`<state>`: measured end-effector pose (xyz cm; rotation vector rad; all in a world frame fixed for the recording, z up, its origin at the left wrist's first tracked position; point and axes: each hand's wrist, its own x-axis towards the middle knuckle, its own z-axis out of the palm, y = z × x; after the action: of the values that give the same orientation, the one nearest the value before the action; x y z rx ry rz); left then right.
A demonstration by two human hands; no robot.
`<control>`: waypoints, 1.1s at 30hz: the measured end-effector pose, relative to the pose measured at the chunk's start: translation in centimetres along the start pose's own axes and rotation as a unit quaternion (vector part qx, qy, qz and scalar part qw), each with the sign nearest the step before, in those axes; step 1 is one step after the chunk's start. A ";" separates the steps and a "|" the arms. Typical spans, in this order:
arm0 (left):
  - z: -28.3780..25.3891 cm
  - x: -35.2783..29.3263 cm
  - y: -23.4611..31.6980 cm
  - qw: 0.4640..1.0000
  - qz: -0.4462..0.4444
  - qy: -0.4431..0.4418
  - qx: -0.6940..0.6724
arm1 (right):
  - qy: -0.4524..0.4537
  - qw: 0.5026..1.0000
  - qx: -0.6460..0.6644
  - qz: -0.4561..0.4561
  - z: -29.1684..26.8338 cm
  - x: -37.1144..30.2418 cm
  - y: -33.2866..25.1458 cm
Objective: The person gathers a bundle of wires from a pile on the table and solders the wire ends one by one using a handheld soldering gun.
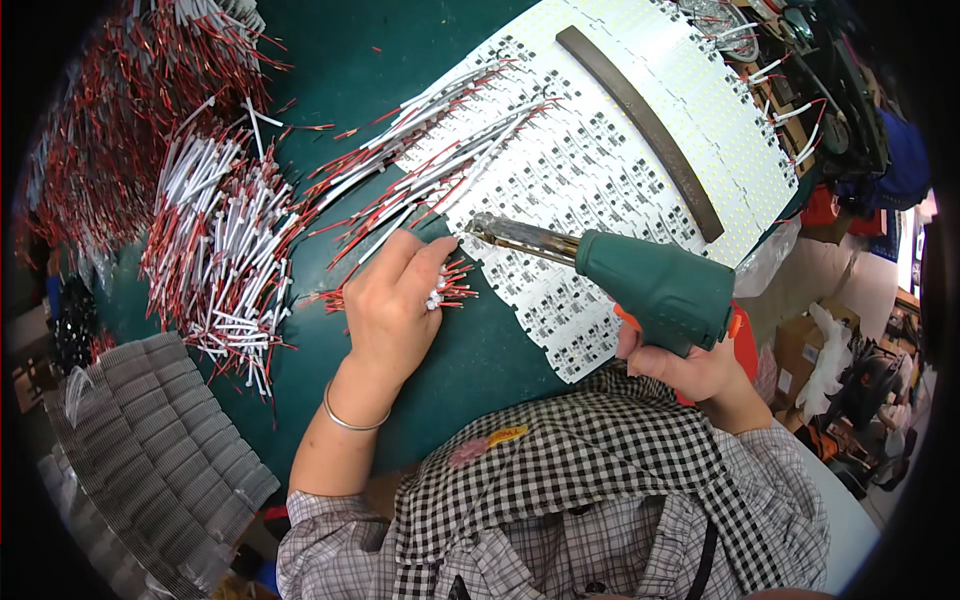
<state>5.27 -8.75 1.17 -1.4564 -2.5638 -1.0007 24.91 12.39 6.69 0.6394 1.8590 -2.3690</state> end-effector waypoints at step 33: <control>0.3 0.0 -0.5 0.999 0.001 -0.002 -0.038 | 0.045 0.998 0.051 -0.015 0.7 0.4 -0.1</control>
<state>5.01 -8.79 0.69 -1.4785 -2.5541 -1.1080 24.37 11.87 6.77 0.7450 1.8030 -2.5087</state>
